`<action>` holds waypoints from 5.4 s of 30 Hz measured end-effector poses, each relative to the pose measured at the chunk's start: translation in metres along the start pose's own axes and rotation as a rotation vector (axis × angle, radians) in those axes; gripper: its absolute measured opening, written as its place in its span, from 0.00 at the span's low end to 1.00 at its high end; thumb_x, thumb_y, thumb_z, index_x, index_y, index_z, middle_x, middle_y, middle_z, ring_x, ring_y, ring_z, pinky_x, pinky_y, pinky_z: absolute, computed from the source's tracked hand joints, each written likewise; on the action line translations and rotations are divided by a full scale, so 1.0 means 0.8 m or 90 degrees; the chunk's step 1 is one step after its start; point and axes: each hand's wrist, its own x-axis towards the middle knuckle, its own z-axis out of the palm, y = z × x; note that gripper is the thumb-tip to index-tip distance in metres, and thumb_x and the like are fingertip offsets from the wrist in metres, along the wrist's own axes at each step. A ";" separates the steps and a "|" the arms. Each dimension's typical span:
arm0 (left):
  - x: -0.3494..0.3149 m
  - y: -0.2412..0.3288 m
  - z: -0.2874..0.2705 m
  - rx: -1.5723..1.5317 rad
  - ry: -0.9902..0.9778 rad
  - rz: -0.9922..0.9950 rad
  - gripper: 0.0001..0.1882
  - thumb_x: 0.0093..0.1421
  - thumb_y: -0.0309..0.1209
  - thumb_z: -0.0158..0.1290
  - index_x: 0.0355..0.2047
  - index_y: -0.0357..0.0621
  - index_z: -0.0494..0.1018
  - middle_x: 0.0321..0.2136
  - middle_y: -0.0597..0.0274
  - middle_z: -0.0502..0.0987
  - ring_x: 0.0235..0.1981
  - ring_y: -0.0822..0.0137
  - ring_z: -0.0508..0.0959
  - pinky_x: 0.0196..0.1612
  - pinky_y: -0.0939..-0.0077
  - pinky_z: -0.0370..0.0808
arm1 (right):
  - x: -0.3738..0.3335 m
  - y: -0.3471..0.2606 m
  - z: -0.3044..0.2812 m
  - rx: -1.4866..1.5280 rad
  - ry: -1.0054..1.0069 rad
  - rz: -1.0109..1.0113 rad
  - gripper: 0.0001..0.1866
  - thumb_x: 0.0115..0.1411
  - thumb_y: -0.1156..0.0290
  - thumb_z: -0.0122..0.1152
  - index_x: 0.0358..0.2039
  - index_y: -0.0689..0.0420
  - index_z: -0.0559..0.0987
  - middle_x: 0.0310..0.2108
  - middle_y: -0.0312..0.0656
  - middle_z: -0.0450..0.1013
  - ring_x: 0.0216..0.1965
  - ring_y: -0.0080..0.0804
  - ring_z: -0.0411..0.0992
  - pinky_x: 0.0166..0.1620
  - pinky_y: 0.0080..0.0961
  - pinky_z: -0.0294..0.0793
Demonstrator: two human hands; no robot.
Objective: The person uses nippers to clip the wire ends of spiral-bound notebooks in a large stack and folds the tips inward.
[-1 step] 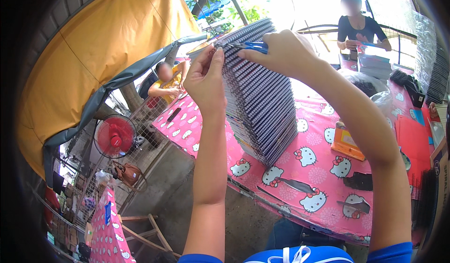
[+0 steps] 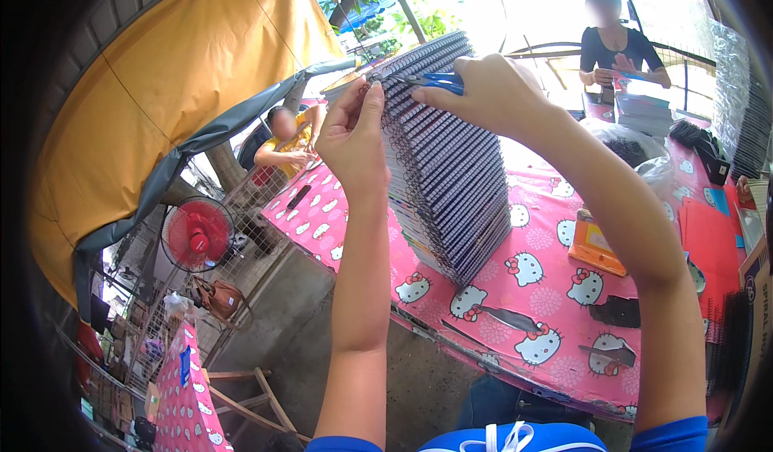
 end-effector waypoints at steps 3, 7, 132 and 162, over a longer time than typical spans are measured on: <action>-0.003 -0.002 0.001 -0.028 0.000 0.000 0.14 0.54 0.19 0.59 0.42 0.29 0.74 0.34 0.57 0.78 0.35 0.73 0.78 0.40 0.83 0.75 | -0.001 0.004 0.017 -0.004 0.042 0.000 0.40 0.50 0.32 0.54 0.25 0.66 0.76 0.21 0.55 0.74 0.27 0.47 0.76 0.33 0.39 0.74; -0.006 0.000 0.001 0.002 -0.003 0.002 0.14 0.54 0.19 0.58 0.42 0.29 0.74 0.37 0.55 0.78 0.37 0.72 0.77 0.43 0.82 0.75 | 0.001 -0.007 0.017 -0.017 0.034 0.008 0.40 0.51 0.32 0.53 0.26 0.66 0.76 0.22 0.55 0.74 0.28 0.47 0.76 0.34 0.39 0.74; -0.042 -0.003 -0.023 -0.248 0.163 -0.345 0.11 0.54 0.30 0.62 0.35 0.41 0.73 0.23 0.70 0.72 0.15 0.83 0.63 0.13 0.90 0.54 | -0.048 -0.010 0.031 0.017 -0.070 0.100 0.39 0.47 0.30 0.55 0.21 0.63 0.78 0.17 0.51 0.73 0.23 0.48 0.75 0.29 0.40 0.73; -0.047 -0.015 -0.042 -0.282 0.154 -0.391 0.11 0.54 0.30 0.62 0.35 0.42 0.72 0.28 0.66 0.74 0.17 0.81 0.65 0.12 0.90 0.55 | -0.063 -0.003 0.045 -0.026 -0.053 0.086 0.39 0.49 0.30 0.53 0.24 0.63 0.77 0.19 0.52 0.74 0.25 0.49 0.75 0.31 0.41 0.73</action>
